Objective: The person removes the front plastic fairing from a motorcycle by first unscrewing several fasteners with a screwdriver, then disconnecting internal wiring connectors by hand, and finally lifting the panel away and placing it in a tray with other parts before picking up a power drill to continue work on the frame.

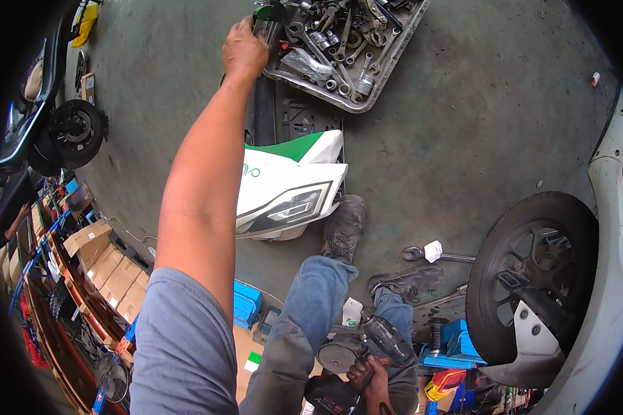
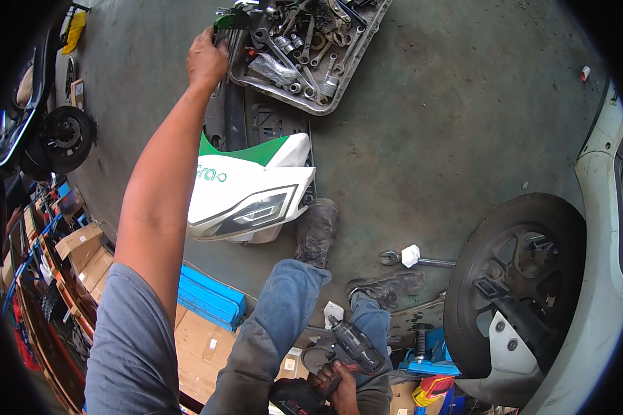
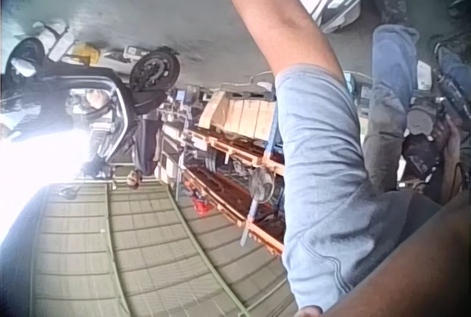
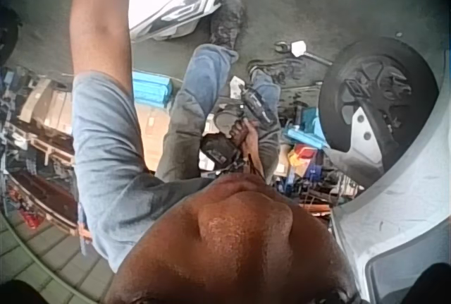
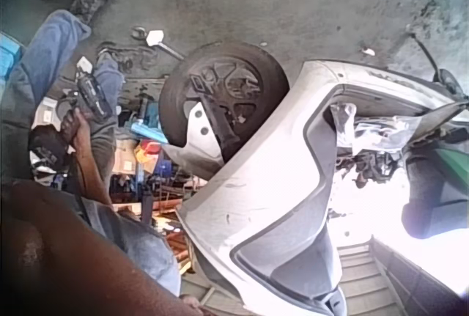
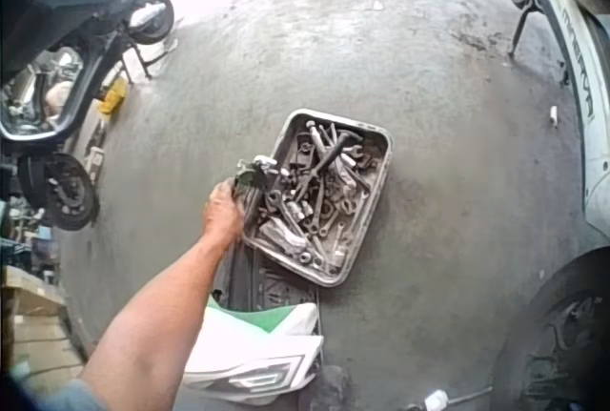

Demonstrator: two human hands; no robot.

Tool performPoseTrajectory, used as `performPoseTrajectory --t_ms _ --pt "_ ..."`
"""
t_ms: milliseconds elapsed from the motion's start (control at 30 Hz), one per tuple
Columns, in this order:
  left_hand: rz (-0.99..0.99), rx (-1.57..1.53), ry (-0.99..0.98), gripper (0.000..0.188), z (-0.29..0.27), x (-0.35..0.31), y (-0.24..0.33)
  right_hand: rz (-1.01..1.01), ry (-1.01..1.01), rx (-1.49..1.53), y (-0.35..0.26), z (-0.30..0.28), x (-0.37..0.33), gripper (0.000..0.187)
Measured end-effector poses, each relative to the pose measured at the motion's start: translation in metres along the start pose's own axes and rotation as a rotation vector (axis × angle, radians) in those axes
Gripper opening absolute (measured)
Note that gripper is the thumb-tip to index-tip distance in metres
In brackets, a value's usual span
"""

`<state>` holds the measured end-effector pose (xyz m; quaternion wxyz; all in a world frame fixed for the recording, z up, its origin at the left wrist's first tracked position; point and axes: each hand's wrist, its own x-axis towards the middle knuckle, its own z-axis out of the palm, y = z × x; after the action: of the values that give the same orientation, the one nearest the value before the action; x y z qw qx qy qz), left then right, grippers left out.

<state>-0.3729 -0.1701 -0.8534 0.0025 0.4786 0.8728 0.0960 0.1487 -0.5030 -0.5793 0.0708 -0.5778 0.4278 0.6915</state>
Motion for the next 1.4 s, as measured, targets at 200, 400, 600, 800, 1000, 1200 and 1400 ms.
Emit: performPoseTrajectory --t_ms 200,400,600,800,1000,1200,1400 --pt "-0.024 -0.077 -0.058 0.043 0.017 0.004 -0.009 -0.011 0.006 -0.021 0.000 0.006 0.000 0.018" --pt "-0.288 -0.251 -0.281 0.050 0.014 -0.004 0.009 -0.007 0.001 0.001 0.001 0.002 0.002 0.021" --pt "-0.087 -0.025 0.013 0.067 0.016 -0.053 0.042 0.002 0.014 0.014 0.003 -0.008 0.004 0.021" --pt "0.261 0.021 -0.464 0.041 0.017 -0.100 0.071 0.012 -0.004 0.019 -0.001 0.001 0.001 0.022" --pt "0.040 0.027 -0.664 0.039 0.038 -0.092 0.078 -0.018 -0.009 -0.011 0.001 -0.010 0.006 0.024" --pt "0.009 -0.149 -0.215 0.068 0.042 0.000 0.102 0.013 0.040 0.013 -0.002 -0.006 0.001 0.021" --pt "-0.460 -0.306 -0.461 0.093 0.051 0.012 0.164 -0.023 0.158 0.033 -0.005 0.013 -0.003 0.026"
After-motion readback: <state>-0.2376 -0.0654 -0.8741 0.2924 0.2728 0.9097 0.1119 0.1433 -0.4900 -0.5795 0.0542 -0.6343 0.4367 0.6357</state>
